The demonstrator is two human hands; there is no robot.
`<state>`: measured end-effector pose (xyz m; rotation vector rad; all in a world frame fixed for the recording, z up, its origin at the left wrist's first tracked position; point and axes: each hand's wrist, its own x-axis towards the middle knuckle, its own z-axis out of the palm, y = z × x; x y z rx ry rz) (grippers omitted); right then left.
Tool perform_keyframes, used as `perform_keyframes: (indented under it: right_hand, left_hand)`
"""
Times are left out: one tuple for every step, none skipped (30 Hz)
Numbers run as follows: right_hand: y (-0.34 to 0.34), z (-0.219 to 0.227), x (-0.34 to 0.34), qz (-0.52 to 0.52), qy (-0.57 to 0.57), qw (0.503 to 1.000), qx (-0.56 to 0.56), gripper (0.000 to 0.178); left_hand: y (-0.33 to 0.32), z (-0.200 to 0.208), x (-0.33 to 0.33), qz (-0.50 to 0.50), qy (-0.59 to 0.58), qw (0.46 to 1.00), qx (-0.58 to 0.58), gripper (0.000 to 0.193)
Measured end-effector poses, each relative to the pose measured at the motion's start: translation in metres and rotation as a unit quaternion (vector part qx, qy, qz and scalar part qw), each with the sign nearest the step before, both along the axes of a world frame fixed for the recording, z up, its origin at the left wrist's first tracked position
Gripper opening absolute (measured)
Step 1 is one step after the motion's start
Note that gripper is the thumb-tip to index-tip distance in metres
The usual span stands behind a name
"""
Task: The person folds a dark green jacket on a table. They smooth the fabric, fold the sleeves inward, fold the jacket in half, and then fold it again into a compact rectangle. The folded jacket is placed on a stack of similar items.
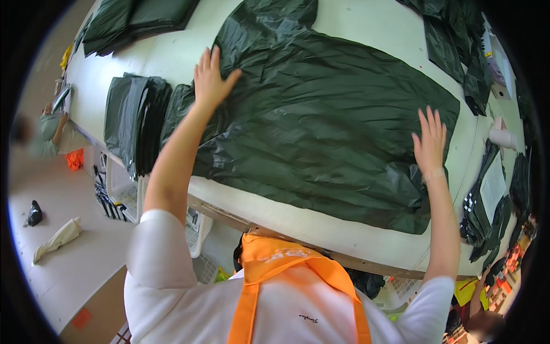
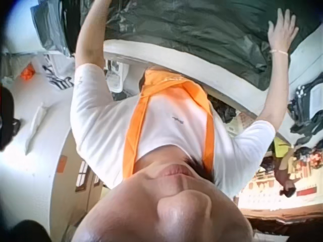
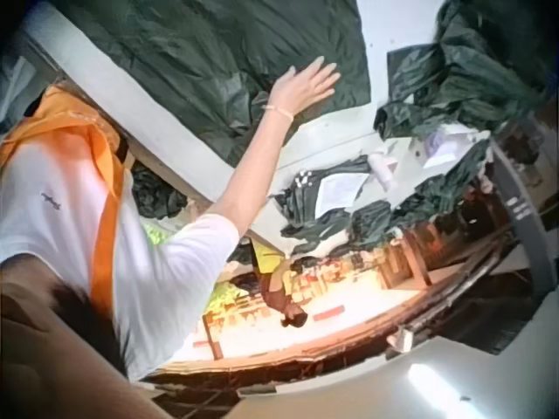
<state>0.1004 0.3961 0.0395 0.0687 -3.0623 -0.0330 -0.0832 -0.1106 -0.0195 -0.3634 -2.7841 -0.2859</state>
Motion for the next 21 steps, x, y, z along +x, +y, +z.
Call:
perform_keyframes:
  right_hand:
    - [0.004, -0.008, -0.030, -0.031, -0.018, 0.999, 0.035, 0.070]
    - [0.013, -0.020, -0.062, -0.044, -0.047, 0.996, 0.058, 0.078]
    - [0.019, -0.025, -0.088, -0.052, -0.066, 0.992, 0.092, 0.081]
    - [0.024, -0.029, -0.114, -0.076, -0.092, 0.987, 0.103, 0.083]
    - [0.031, -0.038, -0.133, -0.090, -0.094, 0.983, 0.129, 0.083]
    - [0.038, -0.045, -0.147, -0.094, -0.105, 0.982, 0.128, 0.077]
    - [0.043, -0.049, -0.157, -0.098, -0.118, 0.980, 0.129, 0.072]
    - [0.042, -0.051, -0.163, -0.091, -0.130, 0.979, 0.125, 0.066]
    - [0.043, -0.036, -0.155, -0.108, -0.153, 0.977, 0.100, 0.057]
    - [0.045, -0.020, -0.145, -0.127, -0.175, 0.974, 0.074, 0.048]
    - [0.047, -0.005, -0.130, -0.145, -0.191, 0.970, 0.046, 0.039]
    - [0.052, 0.001, -0.111, -0.112, -0.084, 0.990, 0.023, 0.031]
    - [0.059, 0.008, -0.091, -0.073, 0.025, 0.997, -0.001, 0.023]
    - [0.062, 0.018, -0.069, -0.012, 0.103, 0.995, -0.014, 0.025]
    - [0.050, 0.036, -0.043, 0.020, 0.156, 0.987, -0.039, 0.032]
    - [0.034, 0.058, -0.007, 0.019, 0.170, 0.985, -0.031, 0.049]
    - [0.026, 0.071, 0.031, 0.044, 0.172, 0.984, -0.012, 0.062]
    - [0.014, 0.084, 0.066, 0.074, 0.173, 0.982, -0.013, 0.069]
    - [0.002, 0.088, 0.103, 0.061, 0.133, 0.989, -0.001, 0.073]
    - [-0.011, 0.082, 0.135, 0.060, 0.123, 0.990, -0.036, 0.073]
    - [-0.025, 0.074, 0.164, 0.047, 0.084, 0.994, -0.044, 0.072]
  left_hand:
    - [0.008, -0.008, -0.036, 0.035, 0.001, 0.999, -0.032, 0.093]
    - [0.018, -0.010, -0.067, 0.086, -0.053, 0.995, -0.024, 0.105]
    - [0.035, -0.007, -0.091, 0.119, -0.109, 0.987, -0.005, 0.107]
    - [0.048, 0.000, -0.110, 0.155, -0.163, 0.974, 0.009, 0.110]
    - [0.057, 0.005, -0.124, 0.162, -0.200, 0.966, 0.011, 0.110]
    - [0.065, 0.006, -0.136, 0.166, -0.240, 0.956, 0.012, 0.110]
    - [0.070, 0.001, -0.144, 0.172, -0.281, 0.944, 0.013, 0.110]
    - [0.061, -0.009, -0.149, 0.173, -0.252, 0.952, -0.010, 0.090]
    - [0.077, 0.000, -0.142, 0.143, -0.248, 0.957, -0.048, 0.078]
    - [0.091, 0.012, -0.135, 0.112, -0.242, 0.960, -0.086, 0.066]
    - [0.097, 0.025, -0.124, 0.092, -0.192, 0.974, -0.077, 0.056]
    - [0.093, 0.039, -0.108, 0.080, -0.141, 0.984, -0.069, 0.046]
    - [0.083, 0.057, -0.088, 0.064, -0.059, 0.995, -0.049, 0.042]
    - [0.065, 0.075, -0.060, 0.052, 0.024, 0.998, -0.029, 0.037]
    - [0.037, 0.092, -0.022, 0.001, 0.105, 0.994, 0.025, 0.033]
    - [0.019, 0.103, 0.012, -0.064, 0.181, 0.978, 0.082, 0.030]
    - [0.006, 0.110, 0.049, -0.092, 0.190, 0.972, 0.104, 0.026]
    - [-0.010, 0.106, 0.078, -0.139, 0.229, 0.957, 0.111, 0.030]
    - [-0.031, 0.099, 0.108, -0.174, 0.195, 0.962, 0.080, 0.034]
    - [-0.051, 0.091, 0.136, -0.208, 0.162, 0.963, 0.048, 0.038]
    - [-0.064, 0.083, 0.161, -0.204, 0.069, 0.976, 0.014, 0.043]
